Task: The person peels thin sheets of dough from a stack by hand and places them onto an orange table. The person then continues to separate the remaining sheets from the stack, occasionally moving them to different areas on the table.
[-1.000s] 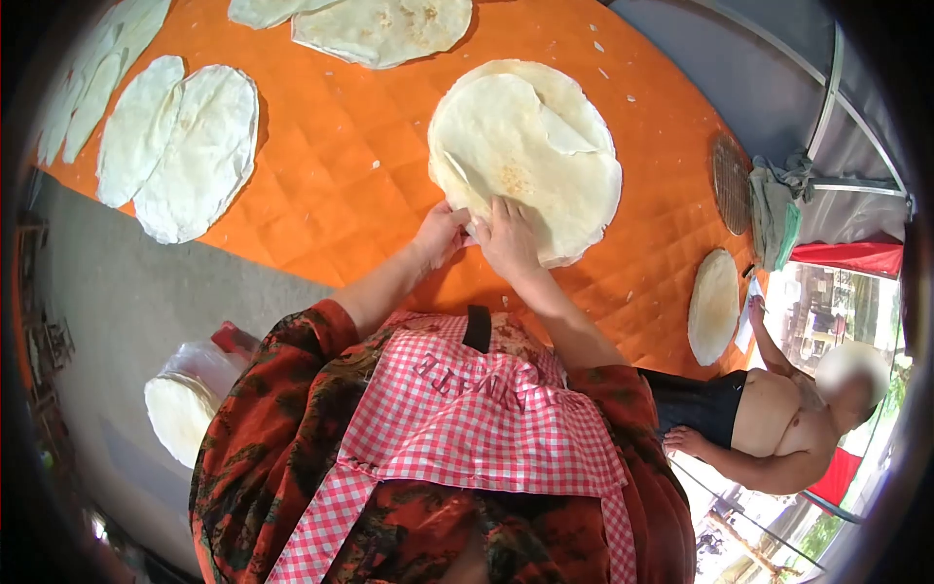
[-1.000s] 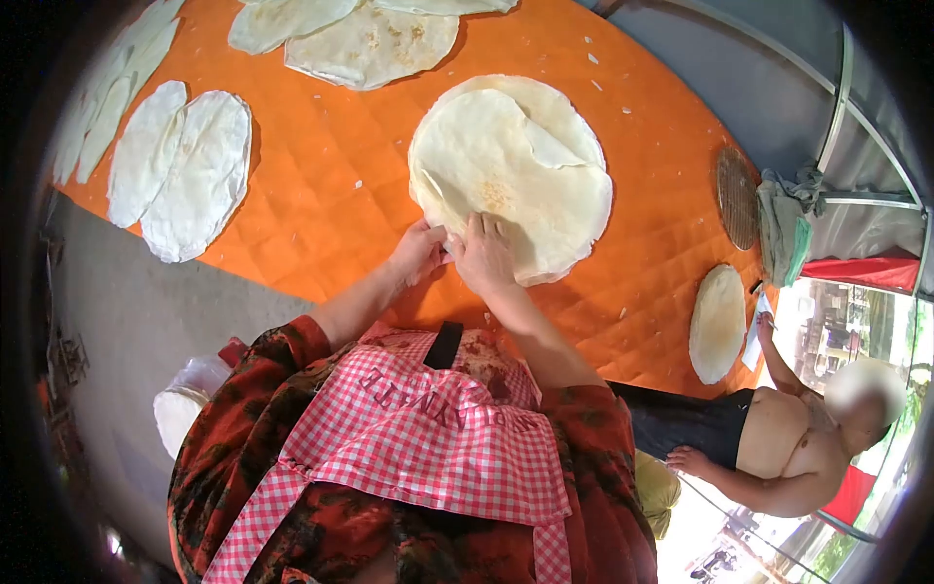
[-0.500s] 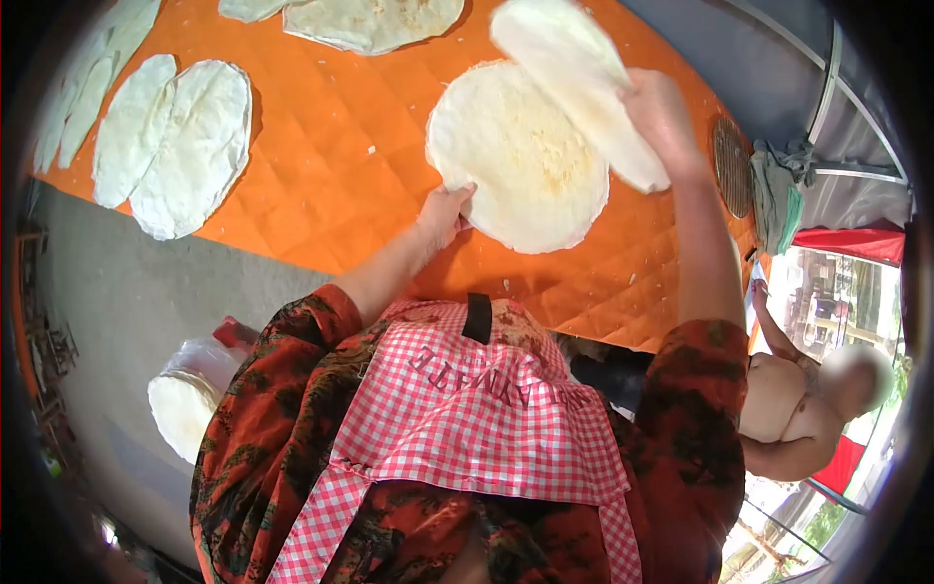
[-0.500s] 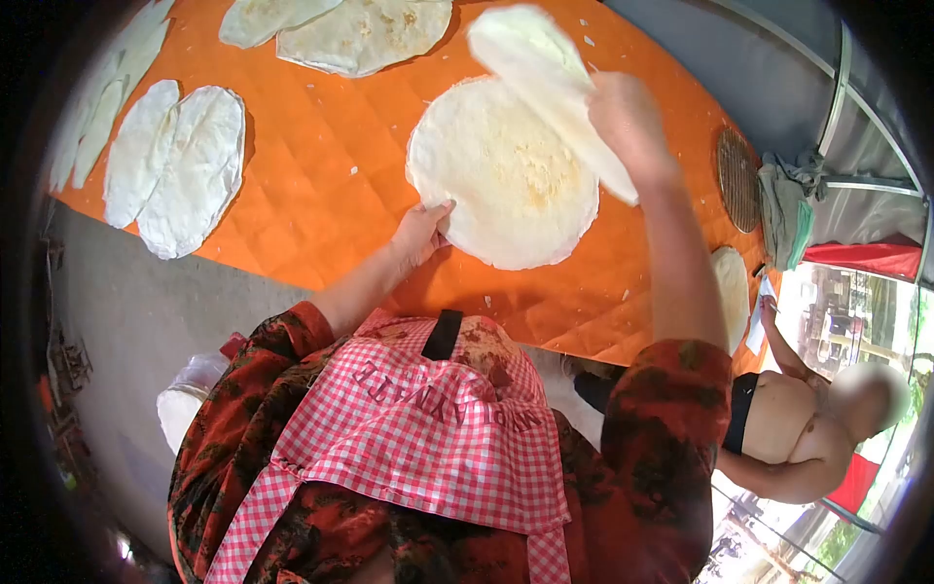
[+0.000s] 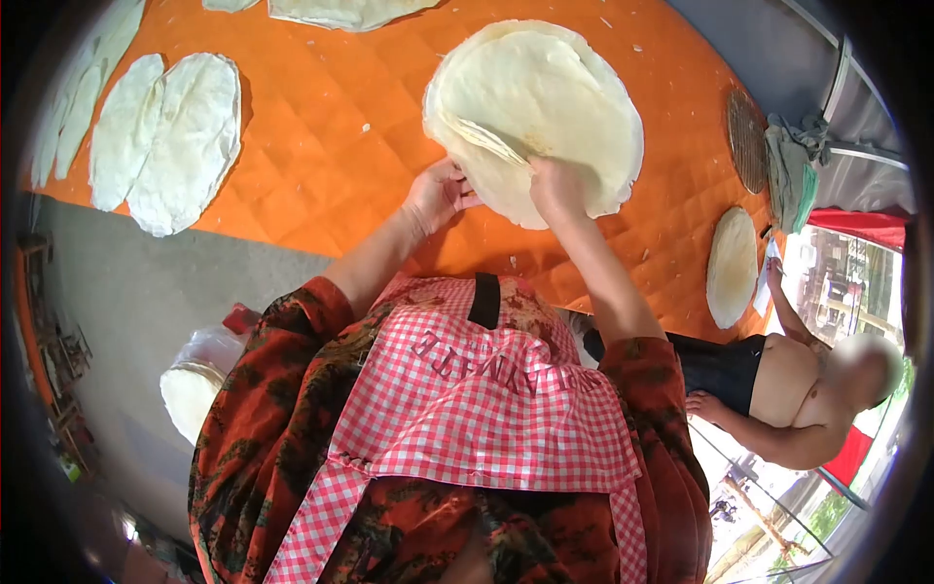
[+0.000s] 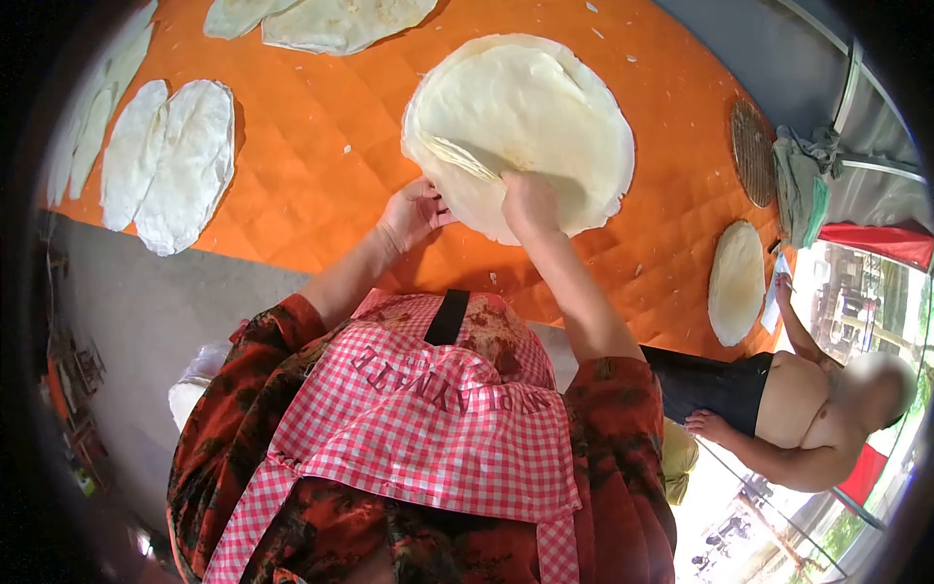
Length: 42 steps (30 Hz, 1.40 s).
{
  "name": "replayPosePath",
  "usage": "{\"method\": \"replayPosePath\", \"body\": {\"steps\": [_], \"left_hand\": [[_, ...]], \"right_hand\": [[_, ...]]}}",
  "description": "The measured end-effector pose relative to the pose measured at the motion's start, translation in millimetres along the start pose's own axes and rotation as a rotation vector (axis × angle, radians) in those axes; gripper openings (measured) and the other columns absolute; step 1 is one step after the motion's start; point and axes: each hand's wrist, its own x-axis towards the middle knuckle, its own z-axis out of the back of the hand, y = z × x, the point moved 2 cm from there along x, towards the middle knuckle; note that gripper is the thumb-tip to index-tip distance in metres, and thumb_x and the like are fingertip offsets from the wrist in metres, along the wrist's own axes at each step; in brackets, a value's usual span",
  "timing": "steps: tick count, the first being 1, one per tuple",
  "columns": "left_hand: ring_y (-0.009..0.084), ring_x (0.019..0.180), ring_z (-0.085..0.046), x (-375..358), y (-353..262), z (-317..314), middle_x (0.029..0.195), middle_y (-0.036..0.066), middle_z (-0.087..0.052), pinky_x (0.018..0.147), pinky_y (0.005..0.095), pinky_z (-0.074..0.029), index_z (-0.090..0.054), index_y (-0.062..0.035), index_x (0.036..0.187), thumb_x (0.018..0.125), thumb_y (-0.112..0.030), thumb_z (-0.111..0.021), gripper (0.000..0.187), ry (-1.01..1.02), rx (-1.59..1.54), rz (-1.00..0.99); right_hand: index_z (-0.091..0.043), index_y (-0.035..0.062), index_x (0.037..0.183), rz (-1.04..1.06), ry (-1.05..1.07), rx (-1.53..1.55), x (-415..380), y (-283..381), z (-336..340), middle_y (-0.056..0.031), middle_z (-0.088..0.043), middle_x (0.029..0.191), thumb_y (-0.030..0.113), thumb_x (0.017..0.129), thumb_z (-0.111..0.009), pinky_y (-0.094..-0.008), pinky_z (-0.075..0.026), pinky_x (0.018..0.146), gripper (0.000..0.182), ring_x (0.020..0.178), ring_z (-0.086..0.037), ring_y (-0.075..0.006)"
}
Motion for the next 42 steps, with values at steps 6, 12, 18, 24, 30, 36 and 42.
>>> {"method": "replayPosePath", "body": {"steps": [6, 12, 18, 24, 30, 36, 42], "left_hand": [[0.0256, 0.106, -0.060, 4, 3, 2, 0.117, 0.012, -0.060, 0.091, 0.0441, -0.051, -0.048, -0.0039, 0.123, 0.088, -0.010, -0.054, 0.036, -0.018, 0.073, 0.005], [0.0227, 0.103, -0.062, 6, 6, -2, 0.115, 0.009, -0.062, 0.088, 0.0407, -0.053, -0.049, -0.0060, 0.122, 0.091, -0.013, -0.056, 0.033, -0.083, 0.126, 0.002], [0.0195, 0.098, -0.063, 4, 4, -9, 0.114, 0.007, -0.062, 0.081, 0.0356, -0.055, -0.051, -0.0093, 0.121, 0.093, -0.017, -0.055, 0.030, -0.149, 0.171, -0.009], [0.0187, 0.097, -0.063, 6, 4, -13, 0.112, 0.006, -0.062, 0.077, 0.0343, -0.056, -0.051, -0.0105, 0.121, 0.094, -0.018, -0.055, 0.028, -0.208, 0.190, -0.006], [0.0149, 0.084, -0.063, 20, 11, 6, 0.095, 0.002, -0.064, 0.070, 0.0312, -0.054, -0.056, -0.0116, 0.106, 0.095, -0.020, -0.054, 0.014, -0.230, 0.180, -0.017], [0.0120, 0.068, -0.058, 20, 18, 12, 0.072, -0.002, -0.056, 0.065, 0.0300, -0.052, -0.054, -0.0131, 0.088, 0.094, -0.023, -0.055, 0.012, -0.250, 0.146, -0.020], [0.0132, 0.063, -0.054, 17, 15, 4, 0.068, -0.002, -0.052, 0.060, 0.0301, -0.051, -0.053, -0.0130, 0.082, 0.093, -0.020, -0.055, 0.013, -0.312, 0.153, -0.008]], "right_hand": [[-0.062, 0.0029, 0.095, 0.035, 0.053, 0.040, -5, 26, -4, -0.0175, -0.064, 0.088, 0.003, 0.077, -0.054, -0.0446, -0.048, 0.075, 0.019, 0.085, -0.062, -0.0350], [-0.056, -0.0012, 0.101, 0.106, -0.033, 0.074, -23, 30, -23, -0.0178, -0.059, 0.102, 0.007, 0.080, -0.055, -0.0430, -0.047, 0.084, 0.023, 0.099, -0.056, -0.0353], [-0.051, -0.0042, 0.116, 0.086, 0.019, 0.090, -27, 38, -15, -0.0219, -0.057, 0.112, 0.013, 0.083, -0.056, -0.0418, -0.043, 0.092, 0.038, 0.109, -0.051, -0.0367], [-0.052, -0.0017, 0.109, 0.015, -0.103, 0.045, -26, 41, -26, -0.0180, -0.059, 0.107, 0.024, 0.080, -0.064, -0.0437, -0.047, 0.085, 0.041, 0.104, -0.055, -0.0367], [-0.064, 0.0030, 0.094, -0.178, 0.273, -0.085, 26, 18, 8, -0.0203, -0.065, 0.090, 0.009, 0.079, -0.056, -0.0415, -0.049, 0.080, 0.018, 0.088, -0.063, -0.0341], [-0.066, 0.0055, 0.092, 0.118, -0.174, -0.177, 77, 7, 194, -0.0198, -0.066, 0.080, 0.006, 0.080, -0.053, -0.0455, -0.048, 0.062, 0.018, 0.072, -0.064, -0.0369], [-0.068, 0.0119, 0.093, -0.012, -0.102, -0.280, 17, 39, 85, -0.0183, -0.067, 0.086, 0.012, 0.082, -0.052, -0.0475, -0.049, 0.074, 0.020, 0.082, -0.064, -0.0372]]}}
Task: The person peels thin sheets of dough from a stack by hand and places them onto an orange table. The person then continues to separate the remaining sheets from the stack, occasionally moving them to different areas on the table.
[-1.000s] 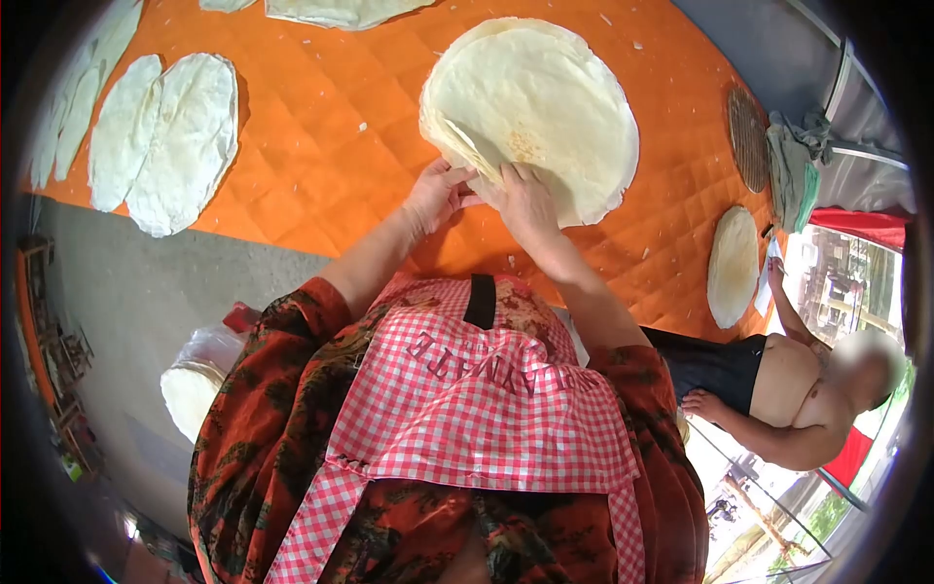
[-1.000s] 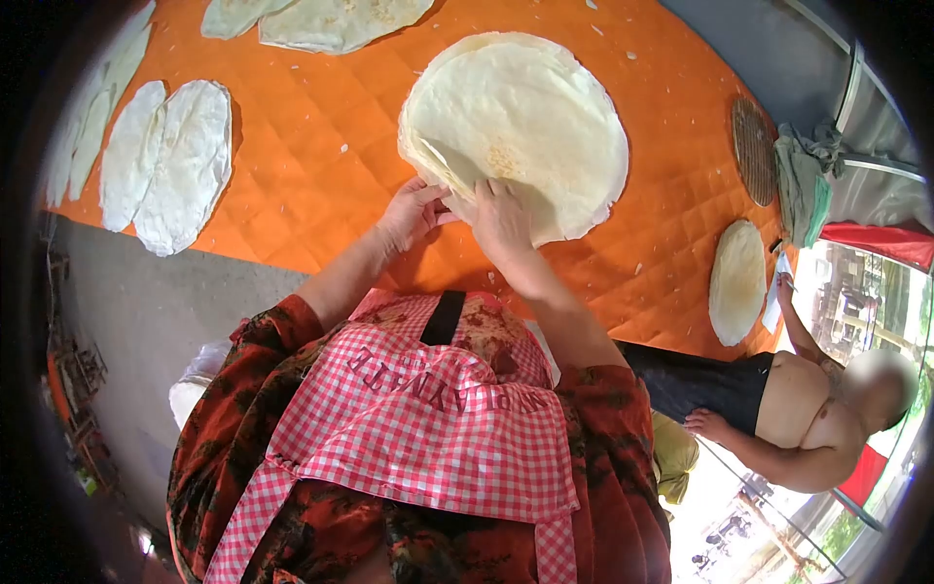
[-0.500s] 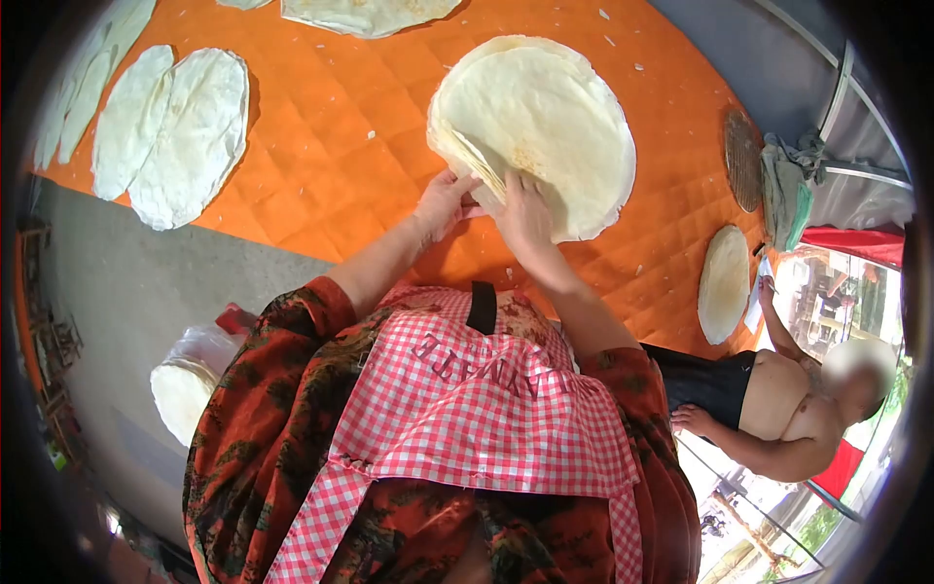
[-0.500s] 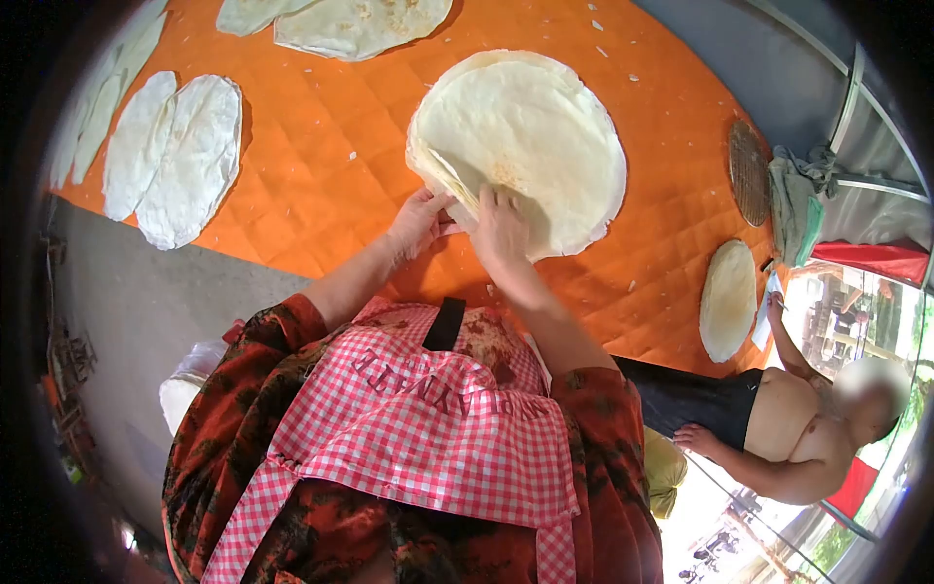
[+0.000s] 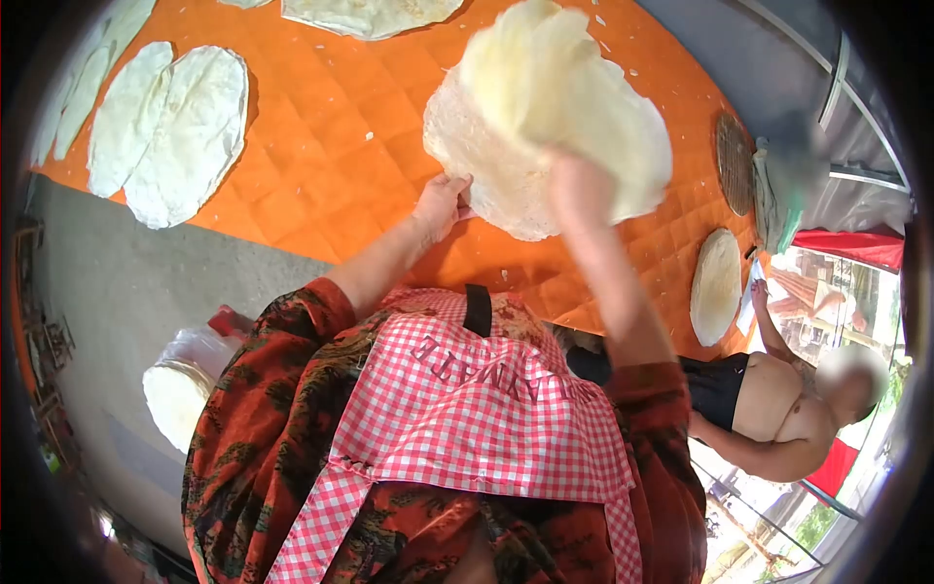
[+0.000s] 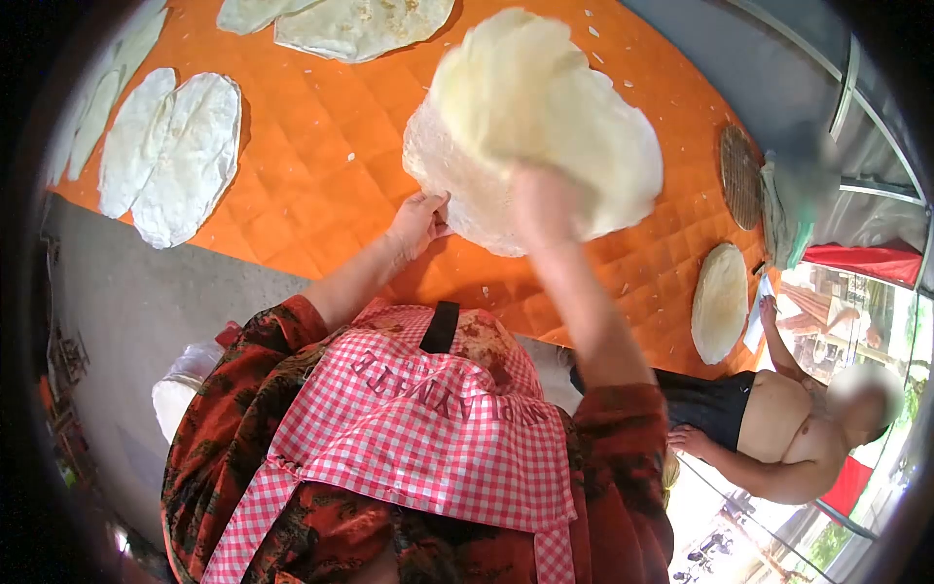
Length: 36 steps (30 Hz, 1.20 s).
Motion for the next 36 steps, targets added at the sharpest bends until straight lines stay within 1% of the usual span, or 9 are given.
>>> {"method": "replayPosePath", "body": {"steps": [4, 6, 9, 10, 13, 19, 26, 32, 36], "left_hand": [[0.0175, 0.045, -0.044, -13, -9, 1, 0.055, 0.004, -0.045, 0.037, 0.0307, -0.038, -0.051, -0.0095, 0.065, 0.084, -0.015, -0.053, 0.020, 0.007, 0.557, -0.155], [0.0149, 0.040, -0.039, -3, 1, 4, 0.051, 0.002, -0.040, 0.034, 0.0322, -0.033, -0.047, -0.0129, 0.062, 0.084, -0.022, -0.053, 0.024, -0.013, 0.137, 0.009], [0.0157, 0.045, -0.042, 4, 4, 13, 0.054, -0.001, -0.043, 0.040, 0.0347, -0.037, -0.045, -0.0154, 0.064, 0.085, -0.024, -0.056, 0.025, 0.039, 0.100, -0.006], [0.0186, 0.050, -0.047, 9, 1, 17, 0.057, 0.003, -0.046, 0.045, 0.0368, -0.042, -0.047, -0.0114, 0.066, 0.085, -0.018, -0.055, 0.022, 0.094, 0.187, -0.027], [0.0247, 0.063, -0.057, 16, -7, 24, 0.064, 0.011, -0.053, 0.056, 0.0421, -0.053, -0.051, -0.0035, 0.068, 0.086, -0.009, -0.051, 0.019, 0.216, 0.490, -0.202], [0.0225, 0.065, -0.061, -4, -7, 0, 0.067, 0.006, -0.060, 0.066, 0.0315, -0.052, -0.055, -0.0019, 0.074, 0.083, -0.020, -0.065, 0.023, 0.103, 0.023, -0.046], [0.0226, 0.079, -0.059, -52, -30, -14, 0.088, 0.008, -0.062, 0.072, 0.0409, -0.052, -0.056, -0.0081, 0.099, 0.087, -0.020, -0.055, 0.017, 0.289, 1.676, -0.521], [0.0265, 0.093, -0.060, 24, 9, 31, 0.097, 0.011, -0.064, 0.080, 0.0428, -0.050, -0.058, -0.0060, 0.101, 0.083, -0.021, -0.057, 0.024, 0.246, 0.262, -0.084], [0.0254, 0.108, -0.056, -24, -15, 1, 0.116, 0.009, -0.060, 0.094, 0.0451, -0.045, -0.051, -0.0051, 0.120, 0.089, -0.026, -0.047, 0.037, 0.354, -0.144, 0.060]], "right_hand": [[-0.064, 0.0086, 0.077, 0.090, 0.068, -0.071, -43, 27, -115, -0.0133, -0.062, 0.068, 0.015, 0.078, -0.057, -0.0431, -0.047, 0.052, 0.010, 0.060, -0.062, -0.0266], [-0.062, 0.0080, 0.074, -0.004, 0.180, 0.144, -43, 9, -134, -0.0151, -0.060, 0.067, 0.018, 0.082, -0.053, -0.0416, -0.047, 0.056, 0.017, 0.064, -0.061, -0.0258], [-0.066, 0.0000, 0.083, -0.331, 0.229, 0.664, 1, -19, -111, -0.0217, -0.065, 0.086, 0.028, 0.081, -0.049, -0.0464, -0.046, 0.077, 0.033, 0.089, -0.062, -0.0335], [-0.069, 0.0051, 0.091, -0.252, 0.218, 0.424, 23, -26, -79, -0.0222, -0.065, 0.099, 0.010, 0.079, -0.050, -0.0455, -0.049, 0.075, 0.023, 0.091, -0.063, -0.0335], [-0.069, 0.0030, 0.080, 0.009, 0.141, 0.227, 83, -63, 35, -0.0193, -0.067, 0.088, 0.003, 0.071, -0.056, -0.0458, -0.050, 0.066, 0.016, 0.083, -0.065, -0.0338], [-0.068, 0.0041, 0.075, 0.092, -0.162, 0.152, 51, -38, 125, -0.0199, -0.065, 0.079, 0.004, 0.074, -0.051, -0.0493, -0.048, 0.060, 0.017, 0.071, -0.064, -0.0366], [-0.068, 0.0025, 0.081, 0.049, -0.035, 0.217, -21, 25, -129, -0.0204, -0.066, 0.083, 0.020, 0.078, -0.051, -0.0480, -0.046, 0.072, 0.025, 0.079, -0.063, -0.0355], [-0.068, 0.0094, 0.072, 0.006, 0.293, 0.165, -41, 29, -98, -0.0120, -0.065, 0.067, 0.029, 0.073, -0.063, -0.0389, -0.049, 0.052, 0.021, 0.059, -0.064, -0.0268], [-0.061, 0.0047, 0.096, 0.112, -0.010, 0.053, -50, 26, -123, -0.0125, -0.063, 0.094, 0.017, 0.076, -0.060, -0.0365, -0.052, 0.066, 0.023, 0.088, -0.064, -0.0242]]}}
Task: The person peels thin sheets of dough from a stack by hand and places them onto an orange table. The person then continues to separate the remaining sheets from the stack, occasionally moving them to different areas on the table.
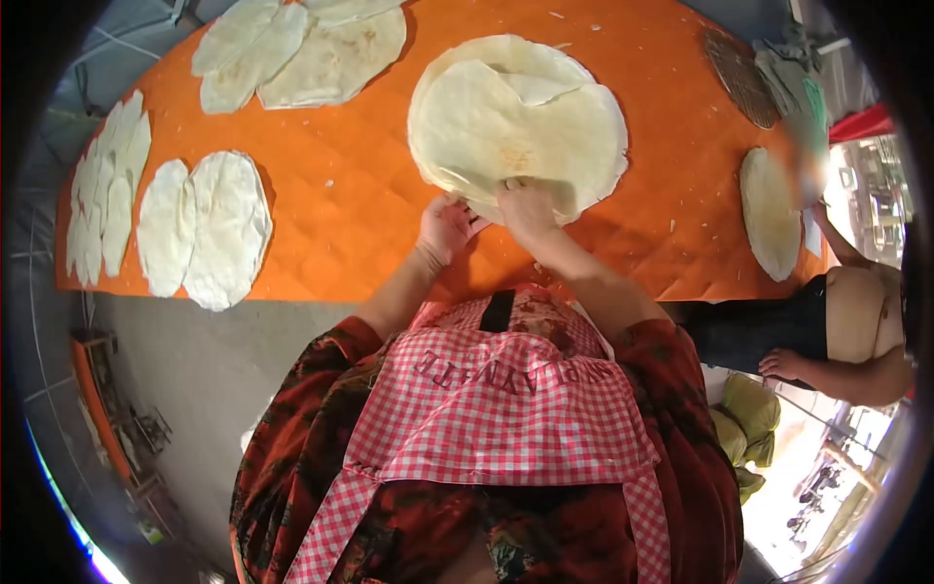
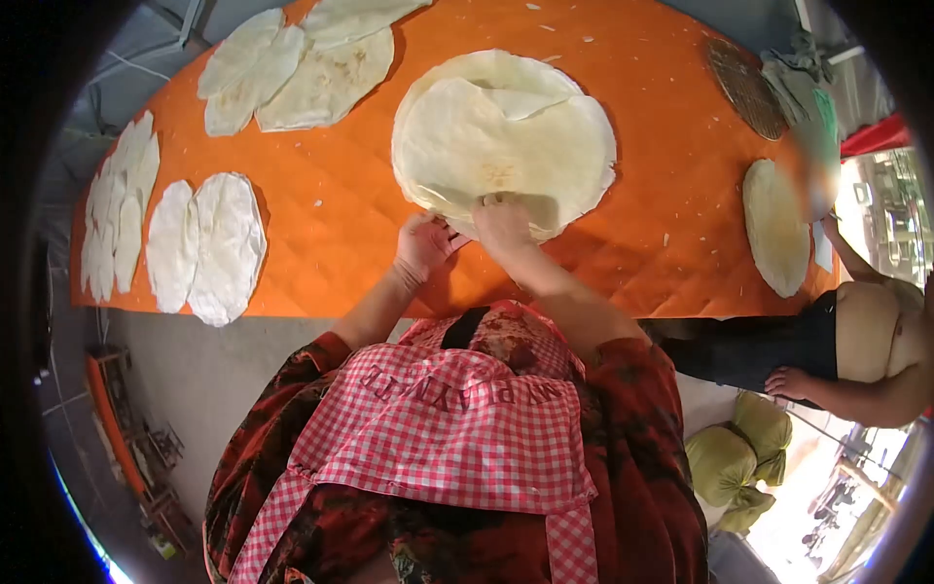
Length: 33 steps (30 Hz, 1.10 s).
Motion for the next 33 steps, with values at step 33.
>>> {"method": "replayPosePath", "body": {"steps": [33], "left_hand": [[0.0233, 0.091, -0.063, 15, 12, -30, 0.106, 0.011, -0.062, 0.069, 0.0332, -0.054, -0.050, 0.0012, 0.119, 0.081, -0.003, -0.055, 0.039, -0.587, 0.425, -0.226]], "right_hand": [[-0.055, 0.0020, 0.118, -0.638, -0.557, 1.494, 55, -331, -11, -0.0108, -0.063, 0.109, 0.038, 0.091, -0.054, -0.0339, -0.050, 0.086, 0.045, 0.105, -0.061, -0.0199]]}}
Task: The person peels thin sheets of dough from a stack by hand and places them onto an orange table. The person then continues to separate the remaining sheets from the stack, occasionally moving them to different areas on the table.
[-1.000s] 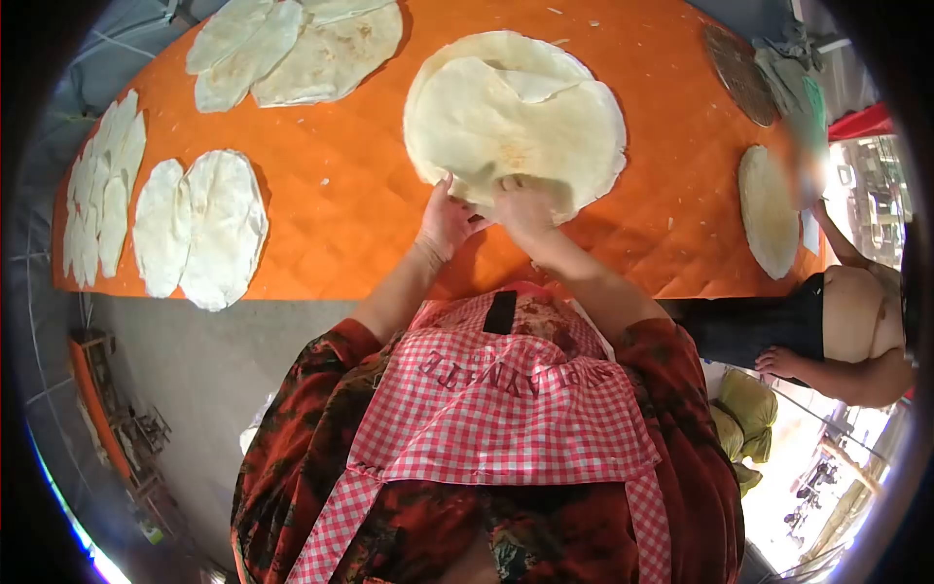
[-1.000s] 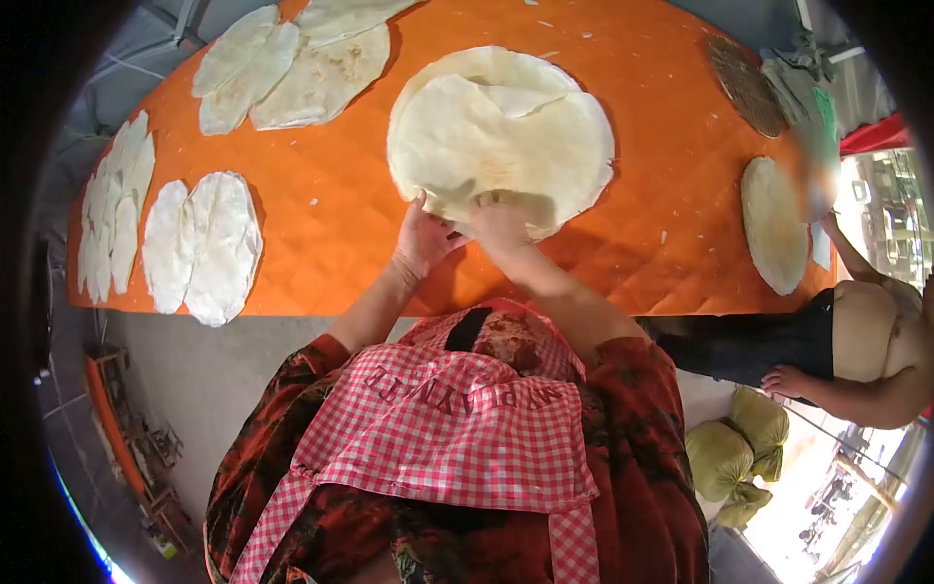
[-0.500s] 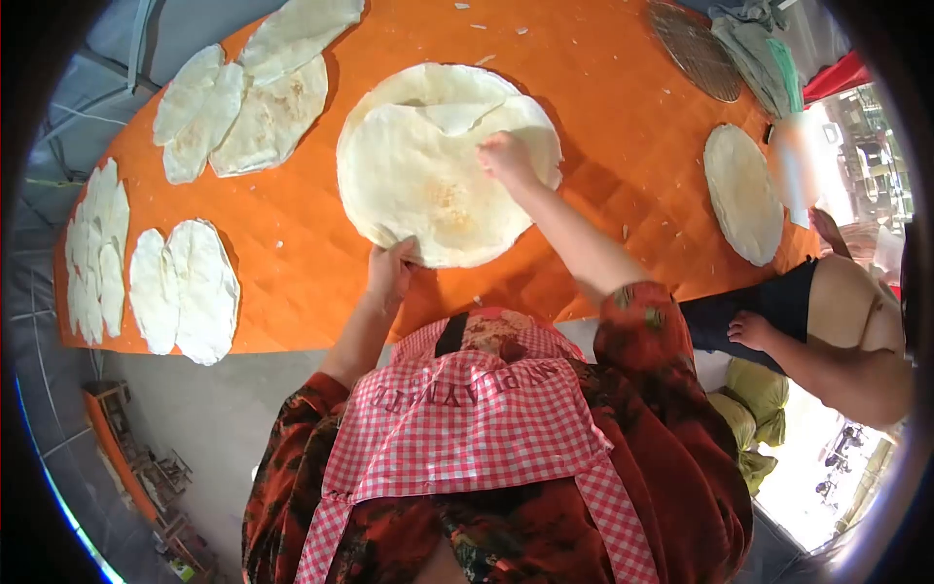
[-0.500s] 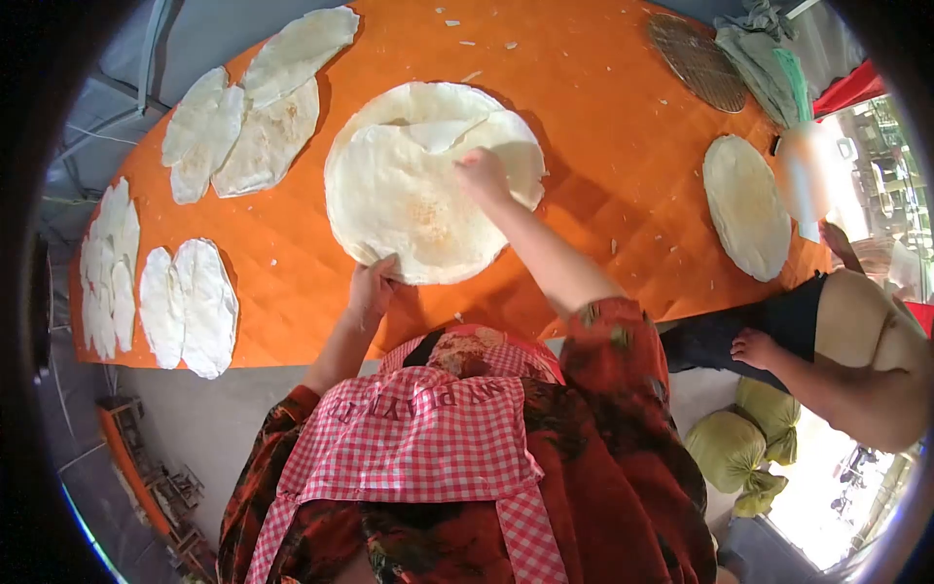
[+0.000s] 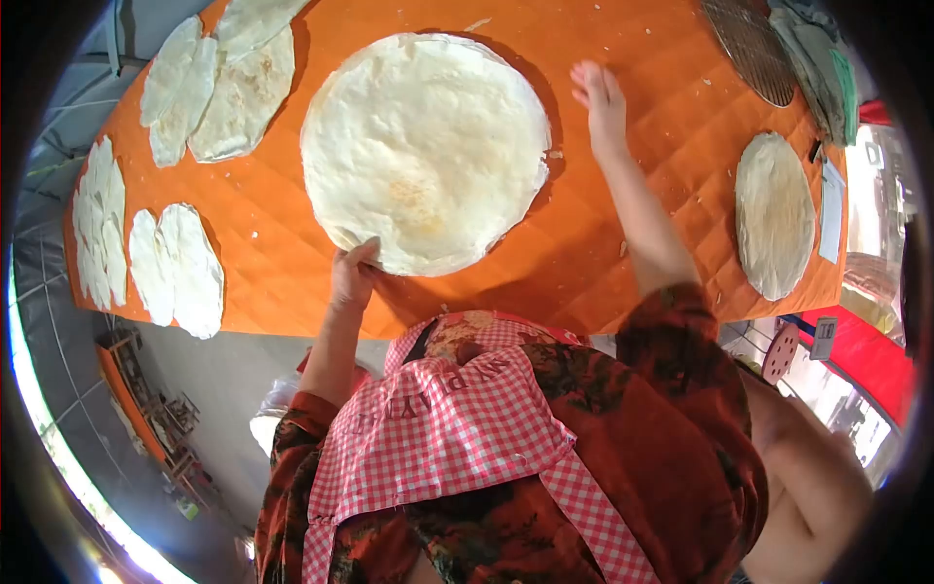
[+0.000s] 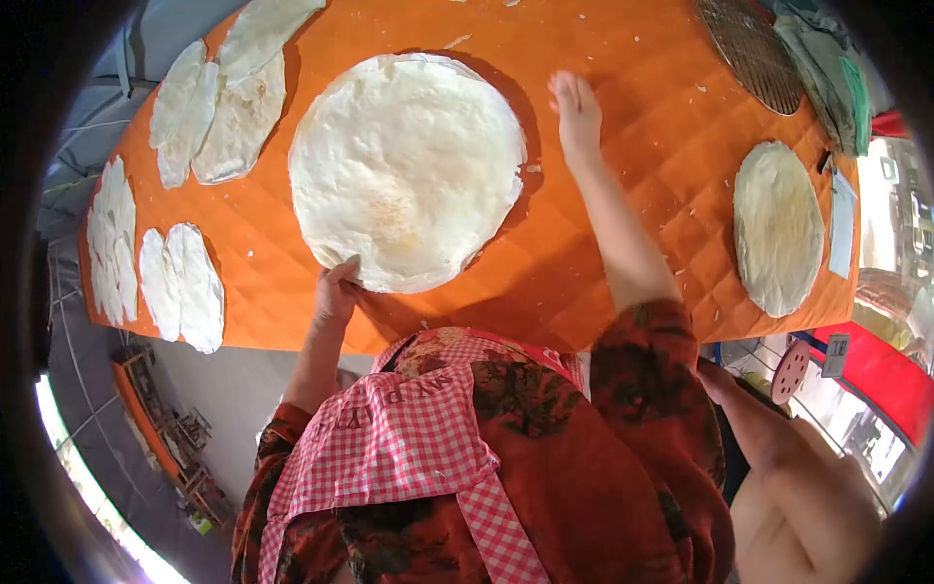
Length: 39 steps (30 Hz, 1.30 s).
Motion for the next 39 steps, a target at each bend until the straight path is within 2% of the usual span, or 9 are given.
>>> {"method": "replayPosePath", "body": {"steps": [2, 6, 10, 16, 20, 23, 25, 27, 39], "left_hand": [[0.0275, 0.105, -0.059, 9, 5, 17, 0.119, 0.013, -0.058, 0.088, 0.0384, -0.050, -0.048, 0.0043, 0.124, 0.084, -0.010, -0.051, 0.042, 0.014, -0.039, 0.056], [0.0270, 0.107, -0.058, 8, 5, 15, 0.119, 0.012, -0.058, 0.089, 0.0376, -0.049, -0.053, 0.0046, 0.121, 0.086, -0.015, -0.051, 0.040, -0.023, -0.065, 0.067], [0.0260, 0.108, -0.057, 18, 8, 19, 0.121, 0.012, -0.057, 0.089, 0.0379, -0.049, -0.049, 0.0030, 0.124, 0.086, -0.015, -0.053, 0.042, -0.031, -0.030, 0.067], [0.0263, 0.105, -0.058, 14, 2, 12, 0.119, 0.012, -0.057, 0.083, 0.0395, -0.052, -0.044, 0.0004, 0.127, 0.086, -0.008, -0.056, 0.043, 0.090, -0.025, 0.057], [0.0249, 0.097, -0.061, 5, -2, 3, 0.112, 0.012, -0.059, 0.072, 0.0369, -0.055, -0.047, 0.0002, 0.121, 0.084, -0.001, -0.058, 0.039, 0.093, -0.060, 0.042], [0.0231, 0.092, -0.063, 8, 0, 8, 0.108, 0.011, -0.061, 0.070, 0.0352, -0.056, -0.049, 0.0005, 0.119, 0.084, 0.000, -0.058, 0.036, 0.122, -0.127, 0.054], [0.0229, 0.092, -0.063, 8, -1, 9, 0.107, 0.012, -0.061, 0.070, 0.0355, -0.056, -0.049, 0.0008, 0.119, 0.084, 0.000, -0.057, 0.036, 0.144, -0.157, 0.075], [0.0228, 0.091, -0.064, 11, 0, 12, 0.106, 0.011, -0.062, 0.070, 0.0356, -0.057, -0.049, -0.0006, 0.118, 0.085, -0.001, -0.057, 0.034, 0.159, -0.158, 0.096], [0.0223, 0.088, -0.064, 12, 1, 14, 0.104, 0.010, -0.063, 0.067, 0.0351, -0.057, -0.050, -0.0036, 0.116, 0.085, -0.004, -0.060, 0.033, 0.177, -0.162, 0.131]], "right_hand": [[-0.049, 0.0020, 0.126, -0.124, 0.067, -0.117, -37, 0, -11, -0.0138, -0.059, 0.118, 0.040, 0.092, -0.052, -0.0355, -0.046, 0.091, 0.051, 0.112, -0.057, -0.0228], [-0.026, 0.0020, 0.142, 0.244, 0.231, -0.704, -60, -26, -62, -0.0226, -0.036, 0.142, 0.045, 0.094, -0.047, -0.0410, -0.030, 0.107, 0.068, 0.129, -0.039, -0.0353], [-0.019, 0.0006, 0.145, 0.060, 0.370, -0.423, -56, -11, -47, -0.0208, -0.025, 0.149, 0.050, 0.094, -0.042, -0.0416, -0.025, 0.111, 0.074, 0.139, -0.024, -0.0335], [-0.016, 0.0055, 0.147, 0.236, 0.354, -0.983, -71, -34, -68, -0.0153, -0.016, 0.153, 0.054, 0.091, -0.044, -0.0437, -0.018, 0.114, 0.079, 0.143, -0.013, -0.0279], [-0.035, 0.0088, 0.139, 0.229, 0.205, -1.050, -84, 19, -57, -0.0127, -0.029, 0.148, 0.043, 0.088, -0.057, -0.0456, -0.031, 0.107, 0.065, 0.137, -0.027, -0.0303], [-0.044, 0.0049, 0.133, 0.551, 0.395, -0.785, -141, 57, -73, -0.0160, -0.043, 0.139, 0.036, 0.086, -0.062, -0.0400, -0.029, 0.108, 0.059, 0.131, -0.037, -0.0318], [-0.051, 0.0040, 0.125, 0.462, 0.706, -0.753, -199, 44, -92, -0.0131, -0.051, 0.131, 0.030, 0.081, -0.067, -0.0396, -0.033, 0.106, 0.053, 0.125, -0.043, -0.0307], [-0.052, 0.0042, 0.123, 0.672, 0.941, -0.907, -232, 44, -113, -0.0123, -0.050, 0.131, 0.028, 0.079, -0.068, -0.0391, -0.033, 0.106, 0.053, 0.126, -0.042, -0.0299], [-0.053, 0.0025, 0.121, 0.487, 1.061, -0.856, -234, 25, -121, -0.0111, -0.046, 0.135, 0.003, 0.074, -0.060, -0.0378, -0.034, 0.106, 0.048, 0.128, -0.040, -0.0299]]}}
